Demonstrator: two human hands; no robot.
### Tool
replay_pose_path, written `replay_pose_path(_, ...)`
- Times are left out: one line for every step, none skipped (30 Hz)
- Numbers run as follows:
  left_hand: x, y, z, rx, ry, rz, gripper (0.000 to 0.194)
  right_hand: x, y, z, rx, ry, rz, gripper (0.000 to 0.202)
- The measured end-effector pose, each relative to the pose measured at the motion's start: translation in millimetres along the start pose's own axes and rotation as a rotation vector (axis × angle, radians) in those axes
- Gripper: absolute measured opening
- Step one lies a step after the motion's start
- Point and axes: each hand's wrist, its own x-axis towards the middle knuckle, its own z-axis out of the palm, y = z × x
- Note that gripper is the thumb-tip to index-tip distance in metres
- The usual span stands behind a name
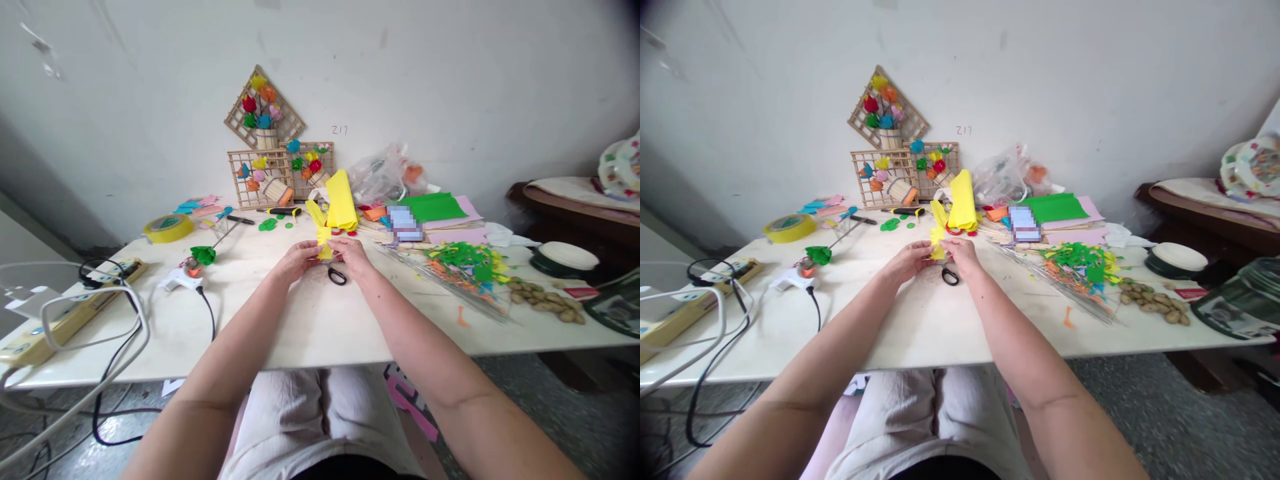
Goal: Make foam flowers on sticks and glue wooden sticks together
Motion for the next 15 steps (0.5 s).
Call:
replay_pose_path(0.7,-0.8,1.0,-0.001,0.006,-0.003,0.027,-0.3,0.5,0.8,0.005,0.004,0.002,0.024)
replay_pose_path(1.4,-1.5,1.5,-0.001,0.020,0.002,0.024,-0.2,1.1,1.4,0.006,0.007,0.008,0.024)
replay_pose_path(2.0,-1.9,1.5,-0.001,0.037,0.012,0.022,0.2,1.7,1.5,0.003,0.007,0.013,0.023)
replay_pose_path(2.5,-2.1,1.0,-0.003,0.053,0.025,0.022,0.8,2.1,1.3,-0.004,0.004,0.014,0.022)
replay_pose_path(2.6,-2.0,0.3,-0.003,0.063,0.038,0.022,1.6,2.3,0.6,-0.016,-0.006,0.014,0.020)
replay_pose_path(2.4,-1.6,-0.6,-0.001,0.065,0.048,0.022,2.5,2.3,-0.4,-0.032,-0.025,0.013,0.018)
replay_pose_path(1.9,-1.0,-1.4,0.003,0.064,0.055,0.021,3.1,2.0,-1.6,-0.048,-0.050,0.016,0.016)
replay_pose_path(1.2,-0.3,-2.1,0.008,0.062,0.059,0.021,3.6,1.6,-2.8,-0.061,-0.077,0.025,0.014)
replay_pose_path(0.4,0.5,-2.6,0.011,0.061,0.061,0.021,3.8,1.0,-4.0,-0.070,-0.105,0.038,0.014)
replay_pose_path(-0.4,1.3,-2.9,0.014,0.062,0.060,0.020,3.8,0.4,-5.1,-0.074,-0.131,0.051,0.014)
replay_pose_path(-1.1,1.9,-2.9,0.017,0.065,0.056,0.019,3.7,-0.1,-5.9,-0.072,-0.148,0.059,0.015)
replay_pose_path(-1.6,2.4,-2.8,0.022,0.068,0.050,0.018,3.4,-0.4,-6.4,-0.066,-0.160,0.060,0.016)
replay_pose_path(-1.9,2.7,-2.6,0.028,0.069,0.042,0.017,3.1,-0.6,-6.6,-0.062,-0.167,0.055,0.017)
replay_pose_path(-2.0,2.7,-2.4,0.034,0.069,0.034,0.017,2.8,-0.5,-6.4,-0.061,-0.170,0.047,0.017)
replay_pose_path(-2.0,2.6,-2.2,0.034,0.068,0.028,0.016,2.5,-0.3,-6.0,-0.062,-0.166,0.038,0.018)
